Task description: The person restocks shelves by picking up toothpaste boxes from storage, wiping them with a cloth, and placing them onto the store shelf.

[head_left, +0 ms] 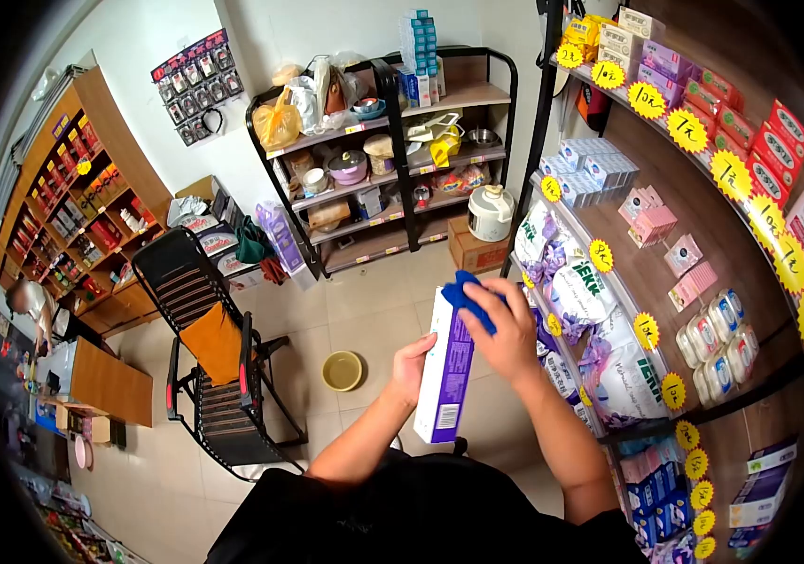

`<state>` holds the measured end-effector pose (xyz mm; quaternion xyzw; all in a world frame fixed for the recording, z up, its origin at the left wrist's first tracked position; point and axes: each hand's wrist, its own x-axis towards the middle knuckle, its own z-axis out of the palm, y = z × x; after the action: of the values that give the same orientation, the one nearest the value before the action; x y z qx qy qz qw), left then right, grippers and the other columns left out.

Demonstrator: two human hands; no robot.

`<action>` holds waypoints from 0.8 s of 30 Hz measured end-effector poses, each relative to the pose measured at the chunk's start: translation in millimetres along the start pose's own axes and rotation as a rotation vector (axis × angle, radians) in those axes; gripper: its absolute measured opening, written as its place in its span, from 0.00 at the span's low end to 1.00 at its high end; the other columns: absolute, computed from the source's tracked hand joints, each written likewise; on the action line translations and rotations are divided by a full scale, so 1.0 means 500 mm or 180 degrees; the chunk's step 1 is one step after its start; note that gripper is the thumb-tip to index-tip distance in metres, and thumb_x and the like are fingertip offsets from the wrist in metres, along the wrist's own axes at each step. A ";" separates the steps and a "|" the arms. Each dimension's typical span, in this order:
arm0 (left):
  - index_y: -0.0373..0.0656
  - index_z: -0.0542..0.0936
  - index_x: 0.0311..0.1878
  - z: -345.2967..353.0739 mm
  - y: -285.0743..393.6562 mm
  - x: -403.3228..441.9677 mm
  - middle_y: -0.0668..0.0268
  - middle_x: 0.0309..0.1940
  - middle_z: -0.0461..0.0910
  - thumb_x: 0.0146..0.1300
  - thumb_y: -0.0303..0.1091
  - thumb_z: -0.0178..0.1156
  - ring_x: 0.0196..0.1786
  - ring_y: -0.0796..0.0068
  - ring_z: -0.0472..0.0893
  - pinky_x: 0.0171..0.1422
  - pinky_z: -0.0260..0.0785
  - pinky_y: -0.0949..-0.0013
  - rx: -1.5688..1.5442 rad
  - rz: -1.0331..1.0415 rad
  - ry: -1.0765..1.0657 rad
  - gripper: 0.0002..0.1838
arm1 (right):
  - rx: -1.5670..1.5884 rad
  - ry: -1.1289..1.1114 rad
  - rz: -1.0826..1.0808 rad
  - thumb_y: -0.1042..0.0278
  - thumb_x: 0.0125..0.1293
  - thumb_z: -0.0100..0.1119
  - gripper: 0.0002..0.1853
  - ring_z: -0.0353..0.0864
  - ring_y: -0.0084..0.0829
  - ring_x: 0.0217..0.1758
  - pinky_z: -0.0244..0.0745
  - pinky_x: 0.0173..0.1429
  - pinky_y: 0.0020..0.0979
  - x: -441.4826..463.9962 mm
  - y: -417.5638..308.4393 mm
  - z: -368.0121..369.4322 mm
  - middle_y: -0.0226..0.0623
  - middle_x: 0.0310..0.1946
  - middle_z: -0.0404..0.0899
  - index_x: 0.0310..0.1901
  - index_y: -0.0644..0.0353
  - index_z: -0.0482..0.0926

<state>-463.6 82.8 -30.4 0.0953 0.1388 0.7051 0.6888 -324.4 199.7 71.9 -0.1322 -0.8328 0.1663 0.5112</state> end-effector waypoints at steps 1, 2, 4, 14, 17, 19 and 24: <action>0.36 0.74 0.64 0.021 -0.004 -0.003 0.52 0.53 0.84 0.74 0.41 0.52 0.52 0.56 0.86 0.59 0.80 0.53 0.0004 0.0110 -0.0125 0.22 | 0.0075 -0.0086 -0.0082 0.70 0.59 0.74 0.20 0.81 0.44 0.50 0.78 0.54 0.40 0.015 0.004 -0.008 0.41 0.50 0.79 0.55 0.54 0.83; 0.36 0.74 0.64 0.027 -0.006 -0.005 0.53 0.55 0.83 0.73 0.40 0.52 0.54 0.56 0.85 0.62 0.78 0.52 -0.0069 0.0132 -0.0329 0.22 | 0.0098 -0.0104 -0.0087 0.70 0.59 0.74 0.20 0.81 0.44 0.50 0.78 0.54 0.40 0.012 0.000 -0.012 0.41 0.50 0.79 0.55 0.54 0.83; 0.36 0.74 0.64 0.031 -0.004 -0.005 0.53 0.55 0.83 0.73 0.40 0.52 0.55 0.56 0.85 0.61 0.78 0.52 -0.0125 0.0174 -0.0186 0.22 | -0.0074 -0.0202 -0.0345 0.68 0.59 0.74 0.20 0.81 0.41 0.48 0.79 0.51 0.39 0.000 -0.009 -0.012 0.37 0.49 0.79 0.54 0.51 0.84; 0.37 0.79 0.58 0.057 0.095 0.036 0.53 0.51 0.84 0.74 0.42 0.47 0.50 0.54 0.85 0.59 0.77 0.49 -0.0233 0.1113 0.0399 0.21 | 0.0463 0.0248 -0.0035 0.71 0.59 0.72 0.20 0.81 0.46 0.49 0.81 0.50 0.41 -0.158 -0.064 -0.028 0.46 0.52 0.77 0.54 0.56 0.82; 0.37 0.78 0.59 0.080 0.097 0.051 0.52 0.51 0.84 0.74 0.42 0.47 0.51 0.54 0.84 0.60 0.76 0.49 -0.0518 0.1200 0.0358 0.21 | 0.0059 0.0847 -0.0004 0.69 0.61 0.71 0.21 0.80 0.47 0.49 0.80 0.49 0.43 -0.170 -0.063 -0.022 0.48 0.54 0.75 0.56 0.55 0.79; 0.37 0.78 0.59 0.079 0.096 0.064 0.51 0.52 0.84 0.75 0.42 0.46 0.52 0.53 0.83 0.61 0.76 0.48 -0.0613 0.1141 0.0210 0.22 | 0.0072 0.0776 -0.0767 0.67 0.60 0.73 0.23 0.79 0.44 0.47 0.79 0.48 0.41 -0.162 -0.063 -0.019 0.46 0.55 0.75 0.57 0.53 0.79; 0.36 0.78 0.58 0.091 0.087 0.079 0.50 0.53 0.83 0.76 0.43 0.43 0.53 0.51 0.83 0.61 0.75 0.48 -0.0782 0.1044 0.0231 0.23 | -0.0403 0.1043 -0.0798 0.76 0.53 0.75 0.30 0.78 0.40 0.45 0.78 0.43 0.37 -0.179 -0.058 0.038 0.41 0.56 0.72 0.58 0.46 0.77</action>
<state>-491.5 124.5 24.4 0.0064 0.0592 0.8224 0.5658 -303.4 135.5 3.6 -0.0847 -0.7572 0.0251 0.6472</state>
